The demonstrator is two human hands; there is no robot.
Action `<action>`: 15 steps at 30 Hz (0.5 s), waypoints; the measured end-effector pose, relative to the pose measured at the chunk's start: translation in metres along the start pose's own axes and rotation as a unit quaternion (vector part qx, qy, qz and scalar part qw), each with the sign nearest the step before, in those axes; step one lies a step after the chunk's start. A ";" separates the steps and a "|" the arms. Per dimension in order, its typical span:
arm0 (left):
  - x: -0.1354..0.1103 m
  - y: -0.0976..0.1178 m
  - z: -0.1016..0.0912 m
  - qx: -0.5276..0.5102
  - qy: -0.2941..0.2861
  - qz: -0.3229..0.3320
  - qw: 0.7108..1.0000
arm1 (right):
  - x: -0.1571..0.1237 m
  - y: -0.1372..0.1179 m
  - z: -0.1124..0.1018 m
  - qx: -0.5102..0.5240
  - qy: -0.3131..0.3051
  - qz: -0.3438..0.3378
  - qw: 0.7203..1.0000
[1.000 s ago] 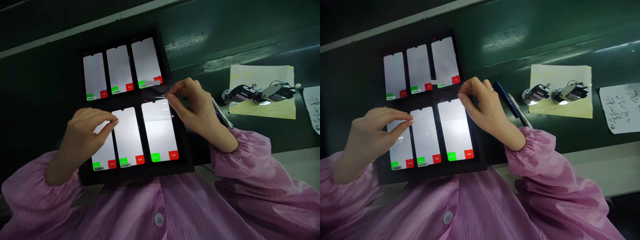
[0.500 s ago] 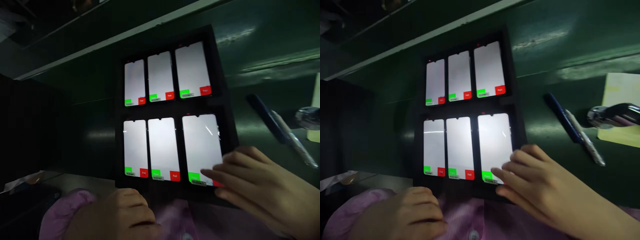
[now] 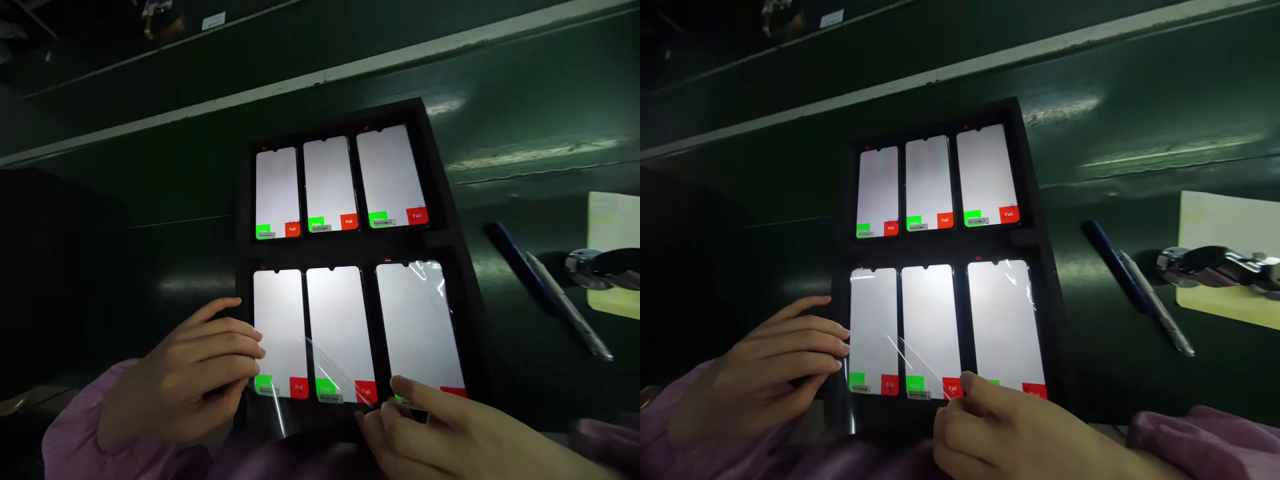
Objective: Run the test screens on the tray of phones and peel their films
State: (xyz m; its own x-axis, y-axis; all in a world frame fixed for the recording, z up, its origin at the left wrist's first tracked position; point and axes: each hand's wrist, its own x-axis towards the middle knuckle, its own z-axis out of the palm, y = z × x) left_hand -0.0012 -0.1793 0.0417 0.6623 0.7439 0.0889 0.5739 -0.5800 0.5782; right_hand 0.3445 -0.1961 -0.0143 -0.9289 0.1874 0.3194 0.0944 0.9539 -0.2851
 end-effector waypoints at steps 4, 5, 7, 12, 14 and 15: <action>0.012 -0.023 0.004 -0.011 0.003 0.015 1.000 | 0.003 0.010 -0.010 -0.040 -0.008 -0.008 0.999; 0.014 -0.026 0.004 -0.004 0.004 0.013 1.000 | 0.004 0.011 -0.011 -0.043 -0.004 -0.015 0.999; 0.016 -0.031 0.006 0.008 0.008 0.013 1.000 | 0.006 0.013 -0.012 -0.046 -0.012 -0.020 0.999; 0.016 -0.036 0.007 0.019 0.032 0.021 0.999 | 0.007 0.014 -0.010 -0.056 -0.062 -0.031 0.996; 0.016 -0.040 0.008 0.050 0.040 0.018 0.998 | 0.010 0.015 -0.009 -0.065 -0.045 -0.030 0.996; 0.017 -0.043 0.008 0.080 0.046 -0.001 0.996 | 0.013 0.016 -0.010 -0.069 -0.031 -0.020 0.997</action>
State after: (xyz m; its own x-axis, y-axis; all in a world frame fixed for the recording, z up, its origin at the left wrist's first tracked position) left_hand -0.0109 -0.1443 0.0118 0.6185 0.7679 0.1668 0.6490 -0.6188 0.4426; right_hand 0.3375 -0.1766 -0.0058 -0.9526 0.1381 0.2710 0.1015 0.9842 -0.1448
